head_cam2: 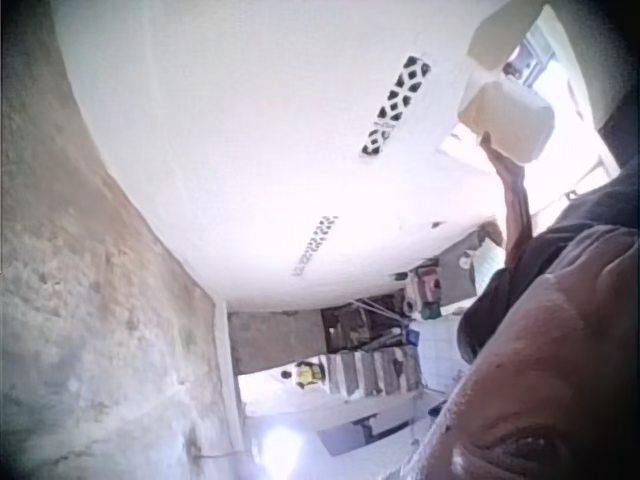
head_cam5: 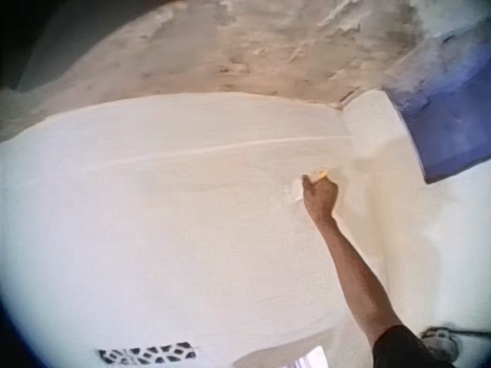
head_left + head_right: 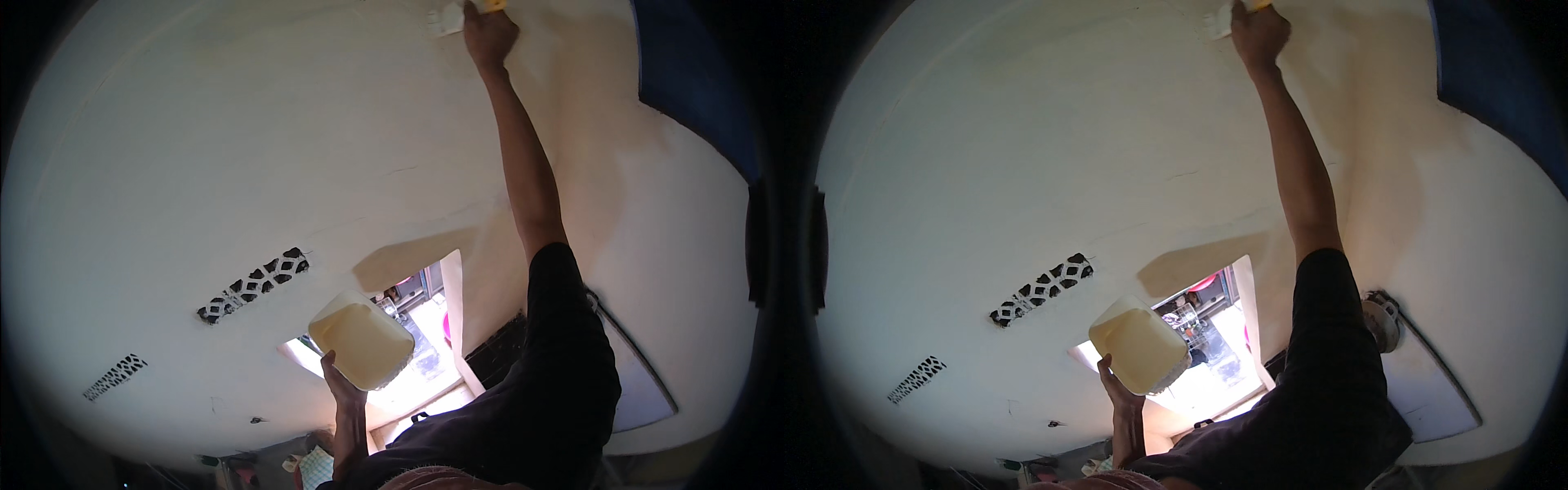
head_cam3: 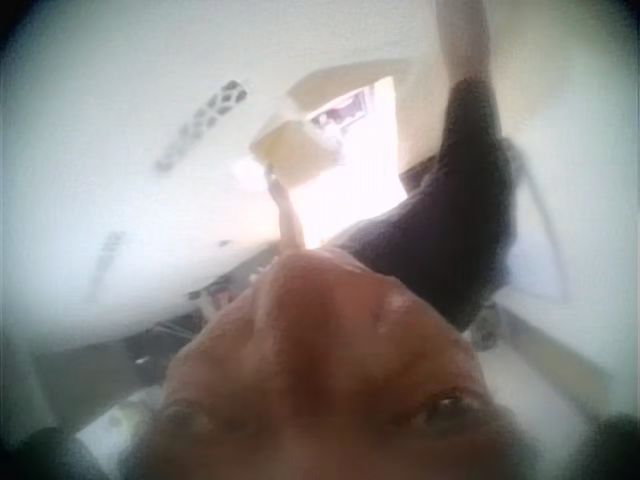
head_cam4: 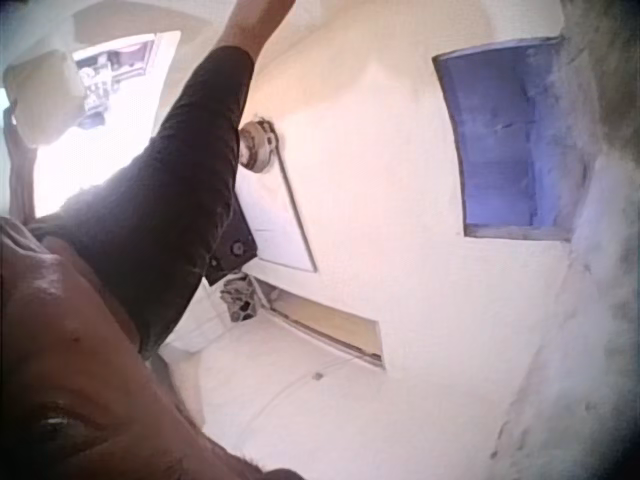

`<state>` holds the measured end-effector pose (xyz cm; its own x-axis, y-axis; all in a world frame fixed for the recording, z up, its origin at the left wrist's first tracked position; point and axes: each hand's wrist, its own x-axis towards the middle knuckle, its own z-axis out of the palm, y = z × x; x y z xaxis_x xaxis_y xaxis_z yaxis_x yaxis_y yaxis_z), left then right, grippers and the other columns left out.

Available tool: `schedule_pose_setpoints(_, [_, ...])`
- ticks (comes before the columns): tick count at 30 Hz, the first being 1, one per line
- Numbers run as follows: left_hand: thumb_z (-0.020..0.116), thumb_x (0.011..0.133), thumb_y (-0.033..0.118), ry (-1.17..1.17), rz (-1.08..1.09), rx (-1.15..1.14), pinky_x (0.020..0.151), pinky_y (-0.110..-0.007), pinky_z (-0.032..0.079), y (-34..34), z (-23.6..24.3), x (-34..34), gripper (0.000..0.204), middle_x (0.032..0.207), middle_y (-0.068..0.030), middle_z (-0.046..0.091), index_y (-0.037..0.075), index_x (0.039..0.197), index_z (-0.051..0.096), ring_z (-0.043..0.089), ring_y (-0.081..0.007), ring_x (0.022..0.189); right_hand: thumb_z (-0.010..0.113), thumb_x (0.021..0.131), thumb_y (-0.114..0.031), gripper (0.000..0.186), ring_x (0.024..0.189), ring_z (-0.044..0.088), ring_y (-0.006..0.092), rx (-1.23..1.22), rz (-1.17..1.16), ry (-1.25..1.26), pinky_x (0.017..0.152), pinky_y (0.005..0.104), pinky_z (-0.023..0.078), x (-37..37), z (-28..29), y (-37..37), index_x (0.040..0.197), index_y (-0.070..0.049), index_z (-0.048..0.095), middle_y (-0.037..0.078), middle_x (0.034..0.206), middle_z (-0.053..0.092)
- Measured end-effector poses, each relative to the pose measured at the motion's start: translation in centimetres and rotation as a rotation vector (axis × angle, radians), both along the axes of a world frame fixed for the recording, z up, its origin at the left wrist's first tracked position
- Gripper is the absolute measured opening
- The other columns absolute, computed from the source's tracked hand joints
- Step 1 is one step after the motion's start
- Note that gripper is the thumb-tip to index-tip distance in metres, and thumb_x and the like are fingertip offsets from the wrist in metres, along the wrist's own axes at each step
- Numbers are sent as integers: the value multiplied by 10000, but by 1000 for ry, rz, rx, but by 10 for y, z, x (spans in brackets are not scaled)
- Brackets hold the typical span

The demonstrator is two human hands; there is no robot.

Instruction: The person paints a section of a white ceiling using a brush, frequently dipping the brush into a plastic container held in their other hand.

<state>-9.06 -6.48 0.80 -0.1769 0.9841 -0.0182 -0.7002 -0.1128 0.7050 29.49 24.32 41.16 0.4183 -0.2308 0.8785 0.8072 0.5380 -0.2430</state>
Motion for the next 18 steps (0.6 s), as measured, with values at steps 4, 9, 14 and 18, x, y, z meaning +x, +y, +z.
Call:
schedule_pose_setpoints(4, [460, 901, 399, -11, -26, -28, 908, -403, 496, 2, -5, 5, 558, 1214, -124, 580, 24, 1313, 473, 587, -263, 1099, 699, 857, -227, 353, 419, 499, 238, 39, -254, -56, 435, 381, 393, -60, 18, 4, 586, -41, 572, 106, 475, 508])
schedule_pose_setpoints(9, [456, 902, 398, 5, 18, -65, 913, -402, 494, -3, -1, 6, 562, 1218, -124, 577, 24, 1321, 465, 583, -263, 1107, 677, 729, -174, 149, 612, 648, 315, 146, 273, -355, 541, 427, 509, -273, 27, -60, 847, -92, 636, 132, 700, 645])
schedule_pose_setpoints(14, [451, 904, 402, 30, 53, -42, 903, -397, 498, -6, 9, 11, 566, 1203, -122, 578, 26, 1327, 457, 585, -263, 1101, 682, 818, -261, 235, 504, 616, 281, 105, 764, -480, 568, 422, 504, -327, 37, -115, 758, -39, 635, 100, 560, 617])
schedule_pose_setpoints(18, [457, 903, 402, -8, 24, -36, 898, -399, 499, -5, -1, 6, 561, 1199, -119, 579, 28, 1321, 465, 587, -261, 1095, 728, 798, -249, 412, 400, 560, 242, 112, 586, -257, 471, 378, 465, -259, 42, -44, 451, -81, 584, 88, 401, 519])
